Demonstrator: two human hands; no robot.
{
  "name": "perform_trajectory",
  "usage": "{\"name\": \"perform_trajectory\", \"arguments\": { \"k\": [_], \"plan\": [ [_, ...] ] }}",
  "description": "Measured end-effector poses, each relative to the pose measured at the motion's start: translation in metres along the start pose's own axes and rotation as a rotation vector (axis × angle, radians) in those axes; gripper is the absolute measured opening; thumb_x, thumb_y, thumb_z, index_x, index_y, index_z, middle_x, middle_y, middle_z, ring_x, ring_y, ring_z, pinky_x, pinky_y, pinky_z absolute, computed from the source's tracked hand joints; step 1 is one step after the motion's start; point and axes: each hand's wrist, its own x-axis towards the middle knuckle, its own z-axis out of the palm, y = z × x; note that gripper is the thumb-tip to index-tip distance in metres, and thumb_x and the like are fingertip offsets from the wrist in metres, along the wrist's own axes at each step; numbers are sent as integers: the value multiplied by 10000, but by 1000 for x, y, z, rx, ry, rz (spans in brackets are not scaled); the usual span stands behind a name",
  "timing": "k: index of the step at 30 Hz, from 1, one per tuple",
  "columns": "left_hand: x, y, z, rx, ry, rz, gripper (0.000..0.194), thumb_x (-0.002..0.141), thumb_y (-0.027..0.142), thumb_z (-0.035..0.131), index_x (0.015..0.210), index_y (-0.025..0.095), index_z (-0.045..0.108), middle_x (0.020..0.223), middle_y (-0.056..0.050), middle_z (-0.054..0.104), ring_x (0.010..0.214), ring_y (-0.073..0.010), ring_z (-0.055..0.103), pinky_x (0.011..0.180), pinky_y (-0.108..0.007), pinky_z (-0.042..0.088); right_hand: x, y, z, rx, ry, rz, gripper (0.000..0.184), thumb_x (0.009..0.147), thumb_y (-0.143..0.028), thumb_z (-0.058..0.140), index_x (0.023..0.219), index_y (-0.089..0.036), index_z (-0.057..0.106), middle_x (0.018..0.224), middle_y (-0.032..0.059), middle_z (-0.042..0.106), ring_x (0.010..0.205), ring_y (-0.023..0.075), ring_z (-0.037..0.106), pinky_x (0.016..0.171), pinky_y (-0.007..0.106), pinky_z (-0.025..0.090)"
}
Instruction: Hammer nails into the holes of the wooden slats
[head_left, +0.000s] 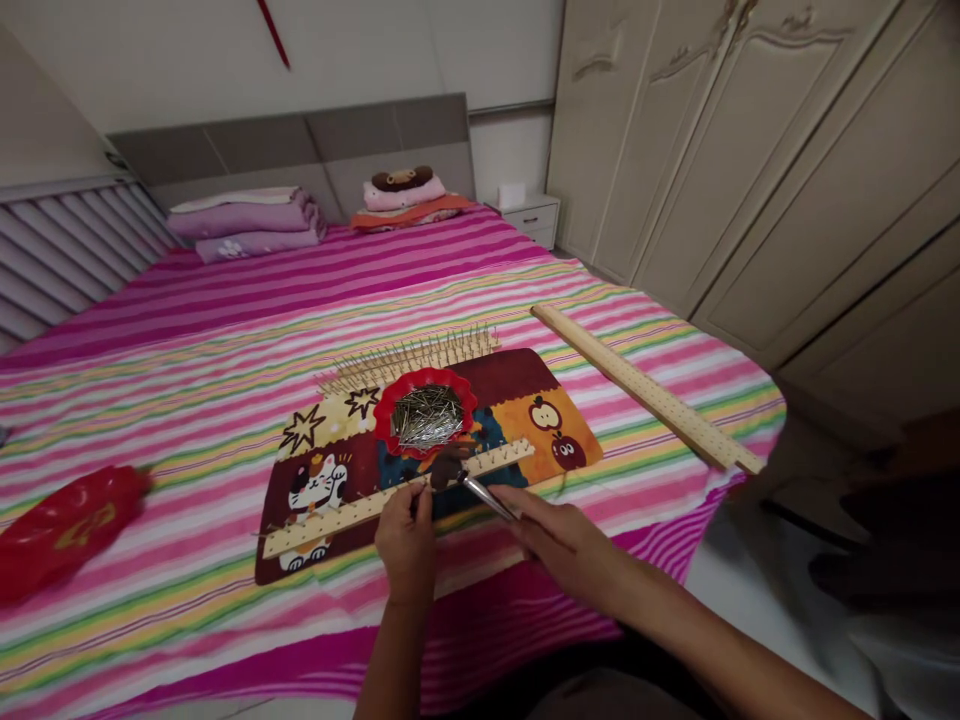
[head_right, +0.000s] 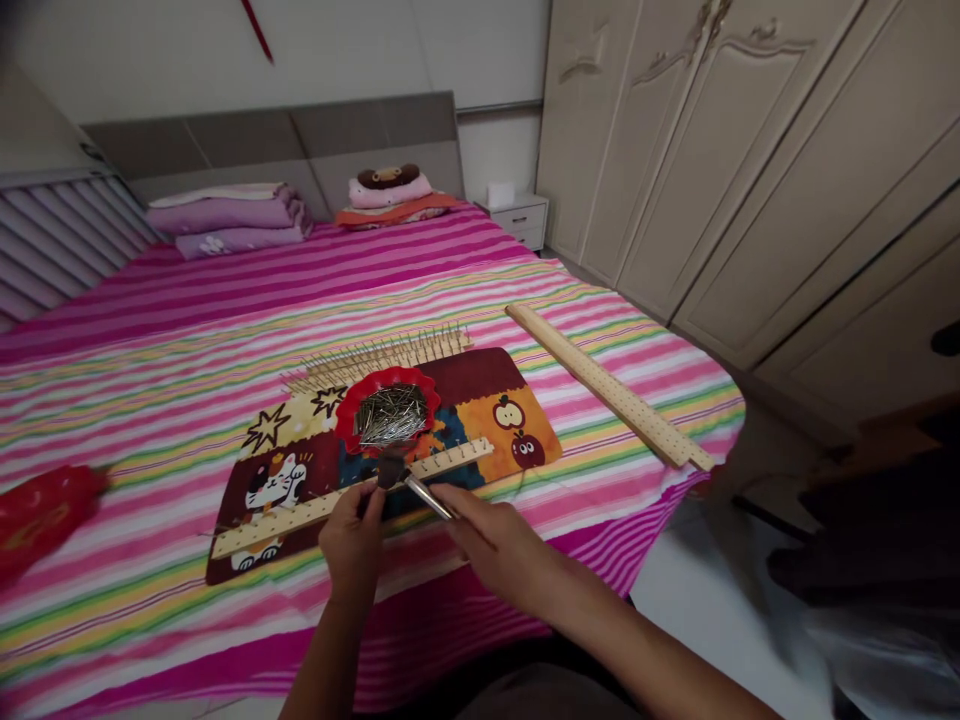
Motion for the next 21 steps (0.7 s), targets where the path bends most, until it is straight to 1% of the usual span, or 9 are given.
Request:
{"name": "perform_trajectory", "arguments": {
  "k": [2,5,7,9,12,15,17,19,21],
  "plan": [
    [0,0,0,3,-8,-4,237,787,368,506,801,198,670,806,-43,700,788,-185,634,756,-305,474,5,-4,7,-88,-39,-69,440,919,-198,386,1337,-263,507,743,-2,615,626,128,533,623,265,452],
    [-1,0,1,16,-12,-5,234,790,359,510,814,192,672,821,-50,700,801,-189,632,763,-309,469,12,-7,13,-147,-48,-133,462,938,-211,357,1389,-268,438,904,38,674,771,168,602,738,303,479],
    [-1,-1,1,44,-20,-7,223,785,342,515,817,185,671,813,-56,695,798,-193,627,756,-311,467,15,-8,15,-187,-63,-145,460,935,-215,355,1385,-254,442,991,67,681,860,194,616,787,330,481],
    [-1,-2,1,70,-24,-11,205,779,316,514,814,183,666,793,-54,686,782,-192,622,740,-310,466,15,-8,16,-222,-84,-131,444,928,-216,360,1355,-240,478,1015,82,679,877,207,617,793,349,480],
    [0,-3,3,48,-20,-12,199,782,307,501,826,191,657,795,-49,679,790,-187,619,750,-310,467,10,-8,14,-195,-71,-90,417,931,-241,364,1322,-239,512,844,47,662,716,175,589,700,315,482],
    [-1,0,5,-13,-7,-7,225,792,353,492,818,193,648,820,-55,676,813,-186,618,783,-321,469,-2,-1,7,-105,23,-46,424,935,-284,372,1333,-230,508,622,-22,520,543,128,466,554,253,429],
    [-3,2,3,-62,-16,-5,252,781,393,506,842,191,644,811,-53,666,764,-176,611,754,-316,478,-13,9,0,-26,95,-3,459,929,-318,383,1364,-212,482,579,-45,436,500,112,399,485,230,374],
    [-6,0,-7,-89,-15,-20,288,765,423,522,885,189,638,799,-46,650,705,-162,594,700,-301,483,-27,22,-6,64,141,69,505,916,-368,408,1390,-201,456,583,-46,421,490,106,384,442,217,333],
    [-9,-9,-25,-51,47,-57,304,761,439,518,891,187,630,791,-46,634,689,-162,582,677,-298,483,-44,37,-9,147,175,172,533,893,-428,447,1378,-208,479,576,-44,428,467,100,378,400,205,290]
  ]
}}
